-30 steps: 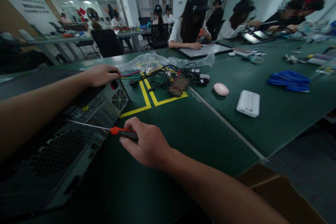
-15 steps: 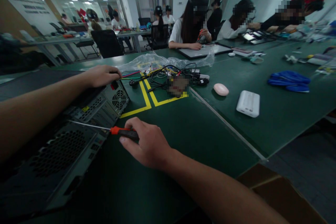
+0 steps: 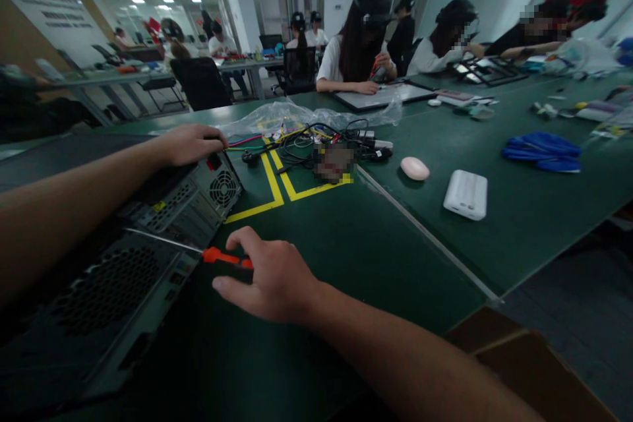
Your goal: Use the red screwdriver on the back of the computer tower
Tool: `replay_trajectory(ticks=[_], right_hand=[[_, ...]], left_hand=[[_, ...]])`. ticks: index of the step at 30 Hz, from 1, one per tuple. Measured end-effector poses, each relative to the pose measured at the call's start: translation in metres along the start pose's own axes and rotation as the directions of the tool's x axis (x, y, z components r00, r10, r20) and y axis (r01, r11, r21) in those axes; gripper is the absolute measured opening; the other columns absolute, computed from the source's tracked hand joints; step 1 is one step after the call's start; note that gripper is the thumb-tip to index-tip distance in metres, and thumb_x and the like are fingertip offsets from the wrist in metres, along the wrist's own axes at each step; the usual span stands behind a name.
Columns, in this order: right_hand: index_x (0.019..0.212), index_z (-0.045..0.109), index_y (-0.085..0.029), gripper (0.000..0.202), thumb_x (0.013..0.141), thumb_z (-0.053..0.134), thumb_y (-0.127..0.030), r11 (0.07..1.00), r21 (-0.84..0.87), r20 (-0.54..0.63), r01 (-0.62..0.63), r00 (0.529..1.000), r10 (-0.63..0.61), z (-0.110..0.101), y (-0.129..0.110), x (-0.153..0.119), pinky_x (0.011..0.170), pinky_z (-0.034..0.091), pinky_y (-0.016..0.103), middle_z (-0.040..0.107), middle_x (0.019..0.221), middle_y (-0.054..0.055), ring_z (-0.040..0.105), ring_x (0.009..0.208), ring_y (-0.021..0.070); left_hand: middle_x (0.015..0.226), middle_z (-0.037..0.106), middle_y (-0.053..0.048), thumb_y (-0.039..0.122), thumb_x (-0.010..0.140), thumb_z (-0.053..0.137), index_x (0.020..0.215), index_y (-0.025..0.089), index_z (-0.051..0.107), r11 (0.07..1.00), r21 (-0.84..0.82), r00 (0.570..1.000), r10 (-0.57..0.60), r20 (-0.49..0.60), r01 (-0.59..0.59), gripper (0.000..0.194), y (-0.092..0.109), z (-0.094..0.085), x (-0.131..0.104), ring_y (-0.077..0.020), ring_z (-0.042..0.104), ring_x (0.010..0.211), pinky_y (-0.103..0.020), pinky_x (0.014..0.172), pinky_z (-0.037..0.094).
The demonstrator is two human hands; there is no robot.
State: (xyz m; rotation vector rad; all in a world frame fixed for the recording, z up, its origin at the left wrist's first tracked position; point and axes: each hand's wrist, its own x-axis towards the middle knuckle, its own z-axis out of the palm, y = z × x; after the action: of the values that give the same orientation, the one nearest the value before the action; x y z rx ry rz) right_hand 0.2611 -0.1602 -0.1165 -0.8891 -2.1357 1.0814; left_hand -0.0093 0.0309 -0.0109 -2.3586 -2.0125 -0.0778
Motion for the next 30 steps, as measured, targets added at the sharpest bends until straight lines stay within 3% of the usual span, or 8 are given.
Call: replay_trajectory(ticks=[5, 30], right_hand=[[0.114, 0.056, -0.028, 0.023, 0.099, 0.071, -0.039, 0.999, -0.029, -0.007, 0.023, 1.000, -0.023, 0.0010, 0.0008, -0.0001, 0.070, 0.035, 0.031, 0.057, 0.081, -0.006, 0.049, 0.064, 0.0147], [0.114, 0.064, -0.027, 0.018, 0.104, 0.071, -0.040, 0.996, -0.047, -0.047, 0.070, 0.996, -0.072, 0.0020, 0.0059, 0.0005, 0.071, 0.039, 0.031, 0.067, 0.087, -0.004, 0.055, 0.070, 0.0156]], left_hand=[[0.124, 0.088, -0.013, 0.050, 0.093, 0.047, 0.133, 0.022, 0.090, 1.000, 0.010, 1.000, -0.006, 0.005, 0.006, 0.065, 0.0012, -0.0011, -0.0008, -0.0394, 0.079, 0.119, -0.045, 0.108, 0.060], [0.128, 0.088, -0.015, 0.050, 0.094, 0.045, 0.131, 0.020, 0.090, 1.000, 0.012, 1.000, 0.000, -0.009, 0.000, 0.065, 0.0017, 0.0007, -0.0015, -0.0384, 0.080, 0.118, -0.044, 0.106, 0.060]])
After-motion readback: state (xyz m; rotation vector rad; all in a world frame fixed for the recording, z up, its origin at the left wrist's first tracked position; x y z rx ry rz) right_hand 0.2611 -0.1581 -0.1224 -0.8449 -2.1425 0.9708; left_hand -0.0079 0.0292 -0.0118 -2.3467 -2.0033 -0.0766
